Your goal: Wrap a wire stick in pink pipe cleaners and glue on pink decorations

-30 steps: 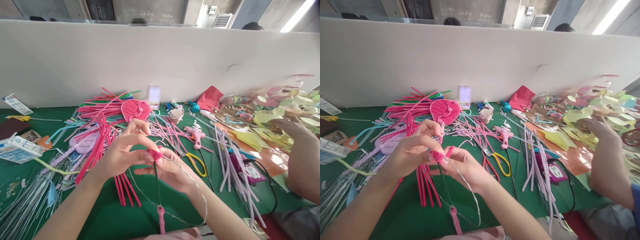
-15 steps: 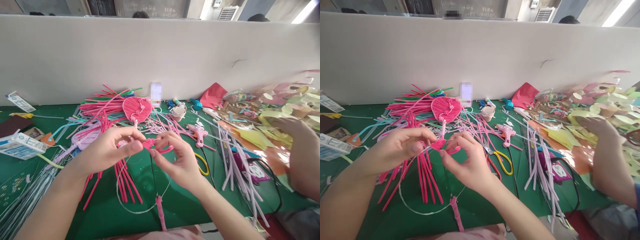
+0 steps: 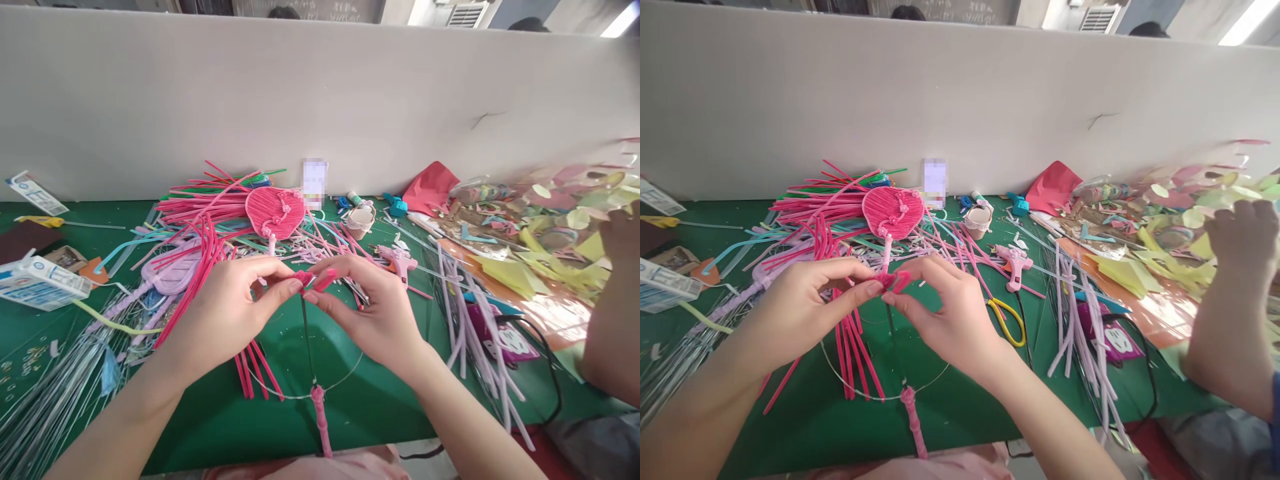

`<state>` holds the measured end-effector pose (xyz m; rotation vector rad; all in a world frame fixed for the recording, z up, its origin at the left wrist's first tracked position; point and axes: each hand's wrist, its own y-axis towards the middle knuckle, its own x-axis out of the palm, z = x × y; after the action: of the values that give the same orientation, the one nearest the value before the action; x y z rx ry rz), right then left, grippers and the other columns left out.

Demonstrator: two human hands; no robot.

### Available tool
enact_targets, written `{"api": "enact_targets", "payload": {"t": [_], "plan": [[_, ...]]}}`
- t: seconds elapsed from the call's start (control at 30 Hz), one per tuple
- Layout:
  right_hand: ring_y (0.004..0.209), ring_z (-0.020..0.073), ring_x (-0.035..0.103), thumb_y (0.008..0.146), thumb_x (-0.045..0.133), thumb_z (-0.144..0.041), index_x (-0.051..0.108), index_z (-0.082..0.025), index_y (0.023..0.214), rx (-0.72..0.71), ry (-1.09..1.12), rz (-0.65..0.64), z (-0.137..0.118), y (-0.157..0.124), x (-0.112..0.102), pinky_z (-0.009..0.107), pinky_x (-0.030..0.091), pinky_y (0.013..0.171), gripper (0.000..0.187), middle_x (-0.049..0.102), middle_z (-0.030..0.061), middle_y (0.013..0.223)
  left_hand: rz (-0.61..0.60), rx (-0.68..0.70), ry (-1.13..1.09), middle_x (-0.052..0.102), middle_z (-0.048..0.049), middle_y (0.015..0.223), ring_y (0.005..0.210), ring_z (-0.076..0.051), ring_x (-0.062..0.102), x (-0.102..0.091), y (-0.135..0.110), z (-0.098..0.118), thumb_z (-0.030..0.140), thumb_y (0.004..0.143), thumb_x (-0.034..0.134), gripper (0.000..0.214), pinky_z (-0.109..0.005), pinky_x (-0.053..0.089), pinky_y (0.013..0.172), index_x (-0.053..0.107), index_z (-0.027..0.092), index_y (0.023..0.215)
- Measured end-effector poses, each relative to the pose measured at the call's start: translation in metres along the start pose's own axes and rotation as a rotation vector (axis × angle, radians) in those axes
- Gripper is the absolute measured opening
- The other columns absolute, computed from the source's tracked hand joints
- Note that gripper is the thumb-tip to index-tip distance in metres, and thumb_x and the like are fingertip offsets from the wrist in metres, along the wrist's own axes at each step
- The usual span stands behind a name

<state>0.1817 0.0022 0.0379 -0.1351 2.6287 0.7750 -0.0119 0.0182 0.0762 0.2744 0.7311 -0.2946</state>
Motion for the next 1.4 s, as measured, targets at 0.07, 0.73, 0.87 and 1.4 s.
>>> {"api": "enact_targets", "payload": {"t": [0.07, 0.73, 0.87, 1.4], "plan": [[0.09, 0.0181, 0.066, 0.085, 0.072, -0.024, 0.063, -0.022, 0.085, 0.022, 0.062, -0.007, 0.003, 0.003, -0.003, 0.034, 0.053, 0.083, 0.009, 0.07, 0.0037, 0.094, 0.009, 0.008, 0.008, 0.07, 0.0021, 0.074, 0.066, -0.015, 0.06, 0.001, -0.001, 0.001, 0.042, 0.09, 0.059, 0.025, -0.024, 0.044, 0.058, 0.073, 0.023, 0.081], [0.095, 0.0217, 0.061, 0.091, 0.057, -0.012, 0.061, -0.022, 0.089, -0.559, -0.348, -0.1, 0.004, 0.016, -0.015, 0.041, 0.052, 0.083, 0.012, 0.068, 0.0079, 0.1, -0.043, -0.005, -0.001, 0.072, 0.0017, 0.077, 0.067, -0.016, 0.062, 0.0, 0.0, 0.003, 0.039, 0.088, 0.059, 0.021, -0.026, 0.045, 0.059, 0.071, 0.022, 0.083], [0.089, 0.0191, 0.061, 0.09, 0.058, -0.008, 0.06, -0.022, 0.088, -0.535, -0.285, -0.089, 0.006, 0.018, -0.016, 0.037, 0.051, 0.076, 0.014, 0.065, 0.0072, 0.099, -0.057, 0.011, -0.015, 0.073, 0.0015, 0.079, 0.069, -0.016, 0.062, -0.001, 0.0, 0.004, 0.038, 0.088, 0.059, 0.021, -0.026, 0.046, 0.059, 0.072, 0.022, 0.083], [0.092, 0.0179, 0.058, 0.08, 0.074, -0.013, 0.064, -0.024, 0.067, -1.027, -0.88, 0.11, 0.013, 0.02, -0.021, 0.034, 0.042, 0.076, 0.02, 0.072, -0.0037, 0.081, -0.095, -0.108, -0.021, 0.072, 0.0004, 0.075, 0.061, -0.015, 0.057, 0.003, 0.01, -0.001, 0.046, 0.085, 0.059, 0.03, -0.027, 0.043, 0.056, 0.073, 0.02, 0.083]]}}
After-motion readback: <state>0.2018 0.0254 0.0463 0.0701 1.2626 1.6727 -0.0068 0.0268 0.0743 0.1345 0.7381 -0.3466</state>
